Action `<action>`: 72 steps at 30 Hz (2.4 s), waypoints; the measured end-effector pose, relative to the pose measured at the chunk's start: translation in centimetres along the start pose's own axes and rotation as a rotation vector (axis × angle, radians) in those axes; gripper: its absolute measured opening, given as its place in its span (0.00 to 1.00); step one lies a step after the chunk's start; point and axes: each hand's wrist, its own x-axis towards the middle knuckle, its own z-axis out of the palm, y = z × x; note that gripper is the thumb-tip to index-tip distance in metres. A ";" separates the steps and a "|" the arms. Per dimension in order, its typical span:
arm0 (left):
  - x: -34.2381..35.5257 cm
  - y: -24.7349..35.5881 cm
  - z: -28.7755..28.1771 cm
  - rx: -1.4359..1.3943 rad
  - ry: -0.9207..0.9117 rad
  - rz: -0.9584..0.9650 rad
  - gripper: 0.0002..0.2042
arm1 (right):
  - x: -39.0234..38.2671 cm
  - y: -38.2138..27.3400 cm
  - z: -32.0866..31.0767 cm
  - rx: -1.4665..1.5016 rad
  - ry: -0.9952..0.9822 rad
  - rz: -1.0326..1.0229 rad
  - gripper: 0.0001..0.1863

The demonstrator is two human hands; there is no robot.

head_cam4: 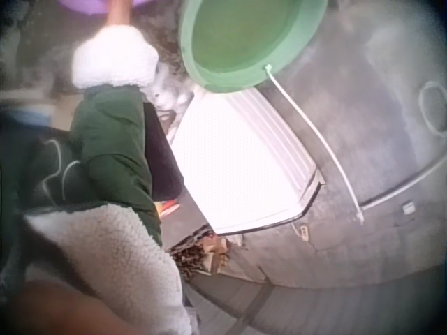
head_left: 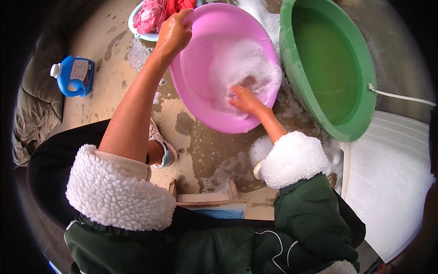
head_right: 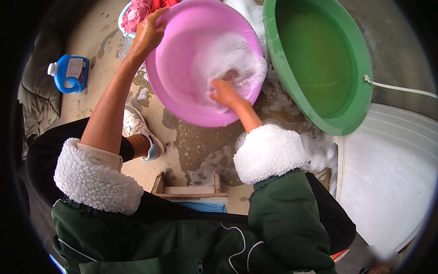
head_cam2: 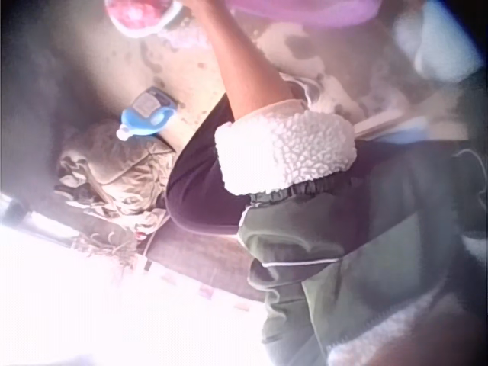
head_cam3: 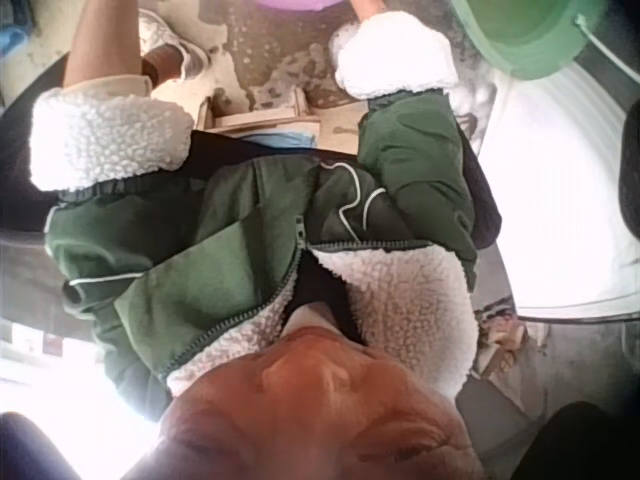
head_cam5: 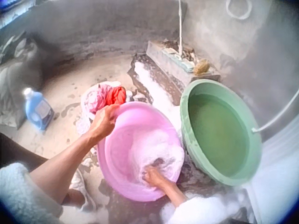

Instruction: The person hand washes several pieces of clothing in a pink basin filled with soapy water. They scrub and wring a red cloth, then transfer it to a small blue basin. They rinse the pink basin, add more clothes, and pour water from a green basin into the pink basin to continue washing.

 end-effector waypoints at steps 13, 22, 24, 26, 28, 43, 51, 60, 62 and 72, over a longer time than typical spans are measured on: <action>1.0 1.5 -1.0 -0.052 -0.071 0.019 0.14 | -2.6 -0.5 -7.3 -0.109 0.354 0.210 0.09; 1.4 1.0 -0.3 0.017 -0.032 0.046 0.15 | -13.1 7.2 -6.9 -0.242 0.231 0.265 0.13; 1.5 1.0 -0.2 0.033 -0.033 0.059 0.14 | -15.0 9.1 -5.7 -0.269 -0.015 0.438 0.18; 1.4 1.0 -0.3 0.046 -0.032 0.044 0.14 | -17.2 10.5 -4.7 -0.439 0.040 0.354 0.18; 1.4 1.2 -0.4 0.041 -0.047 0.039 0.15 | -18.8 11.8 -4.0 -0.514 0.053 0.380 0.18; 2.0 2.5 -0.5 0.038 -0.077 0.115 0.17 | -23.3 14.5 -3.2 -0.408 -0.139 0.583 0.21; 2.1 3.2 0.2 0.045 -0.084 0.095 0.16 | -23.5 12.4 -3.8 -0.489 -0.205 0.642 0.24; 2.1 4.5 0.0 0.008 -0.118 0.045 0.15 | -24.6 9.9 -2.4 -0.628 -0.304 0.600 0.25; 2.2 4.5 0.0 0.009 -0.101 0.068 0.16 | -24.6 9.3 -1.7 -0.637 -0.312 0.644 0.27; 2.1 4.1 0.3 0.014 -0.068 0.105 0.16 | -24.8 6.6 1.3 -0.847 -0.286 0.610 0.31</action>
